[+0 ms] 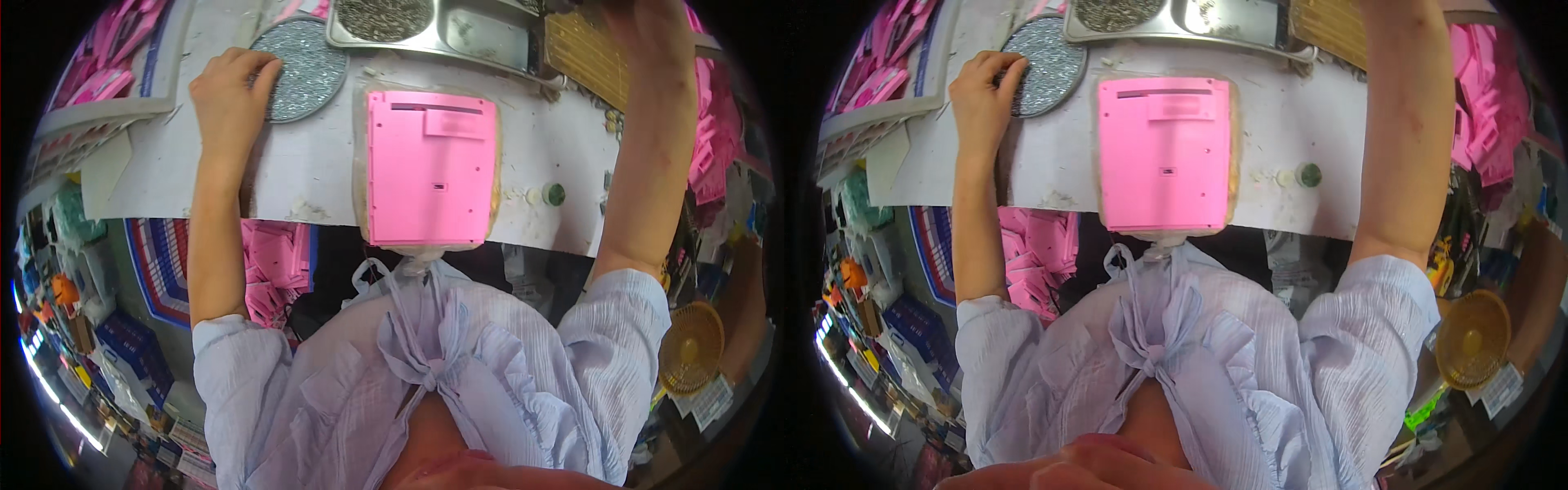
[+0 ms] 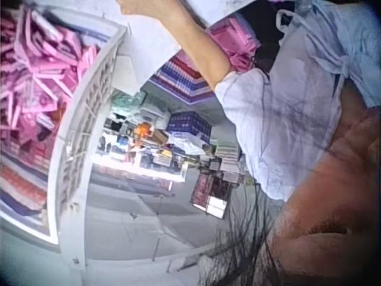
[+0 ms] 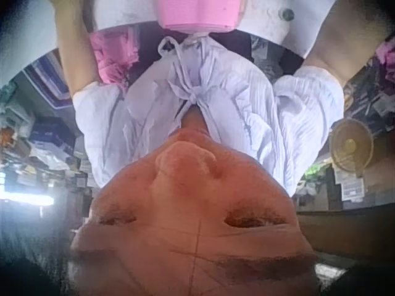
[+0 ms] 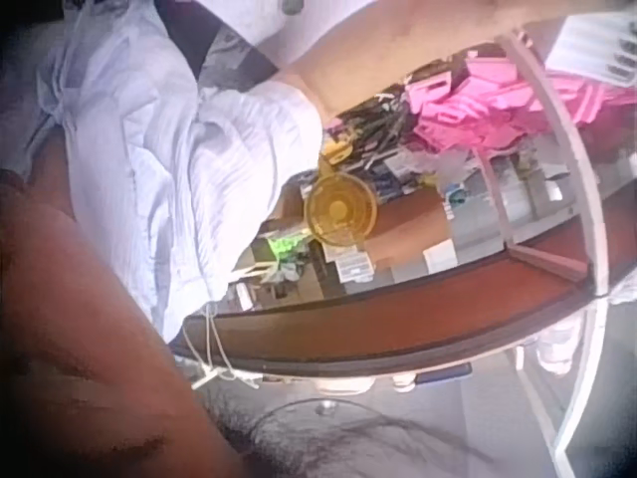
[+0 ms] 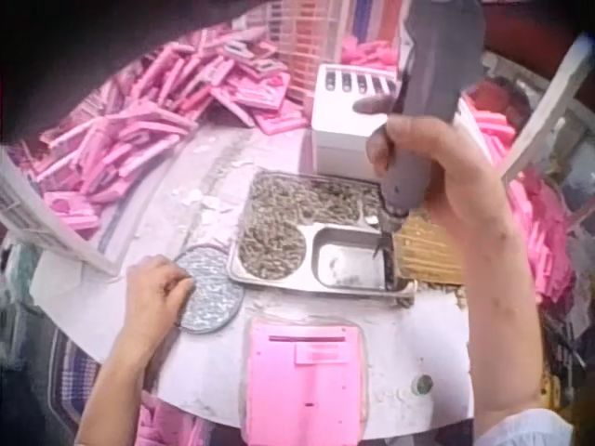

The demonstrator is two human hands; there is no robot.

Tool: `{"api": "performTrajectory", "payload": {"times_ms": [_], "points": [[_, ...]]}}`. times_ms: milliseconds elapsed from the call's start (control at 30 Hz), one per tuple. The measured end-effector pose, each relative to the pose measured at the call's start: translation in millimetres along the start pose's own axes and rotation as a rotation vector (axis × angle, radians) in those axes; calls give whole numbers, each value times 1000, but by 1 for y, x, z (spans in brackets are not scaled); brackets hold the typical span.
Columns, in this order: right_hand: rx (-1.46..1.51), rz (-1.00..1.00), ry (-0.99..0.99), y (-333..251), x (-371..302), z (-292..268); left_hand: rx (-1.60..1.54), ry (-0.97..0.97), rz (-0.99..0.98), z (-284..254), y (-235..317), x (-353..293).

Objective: Assemble a pink toy component by soldering internal wires and screwing the casing shut.

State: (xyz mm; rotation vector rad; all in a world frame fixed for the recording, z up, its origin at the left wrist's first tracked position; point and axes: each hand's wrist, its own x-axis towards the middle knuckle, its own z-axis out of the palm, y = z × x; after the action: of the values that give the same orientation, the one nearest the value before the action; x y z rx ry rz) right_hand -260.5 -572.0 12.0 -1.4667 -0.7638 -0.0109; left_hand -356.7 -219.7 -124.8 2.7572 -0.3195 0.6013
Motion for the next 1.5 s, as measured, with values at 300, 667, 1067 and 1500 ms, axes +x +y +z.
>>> {"api": "performTrajectory", "payload": {"times_ms": [300, 667, 1067, 1500], "points": [[461, 127, 117, 1, -75, 59, -389, -20, 211, -29, 91, -21], [527, -2, -85, -51, -110, 89, -718, -7, 236, -29, 150, -57], [644, -5, -52, -53, -97, 98, -1807, -123, -397, -20, 167, -83], [662, 43, -90, -48, -84, 101, -2427, -517, -665, -20, 147, -78]]}}
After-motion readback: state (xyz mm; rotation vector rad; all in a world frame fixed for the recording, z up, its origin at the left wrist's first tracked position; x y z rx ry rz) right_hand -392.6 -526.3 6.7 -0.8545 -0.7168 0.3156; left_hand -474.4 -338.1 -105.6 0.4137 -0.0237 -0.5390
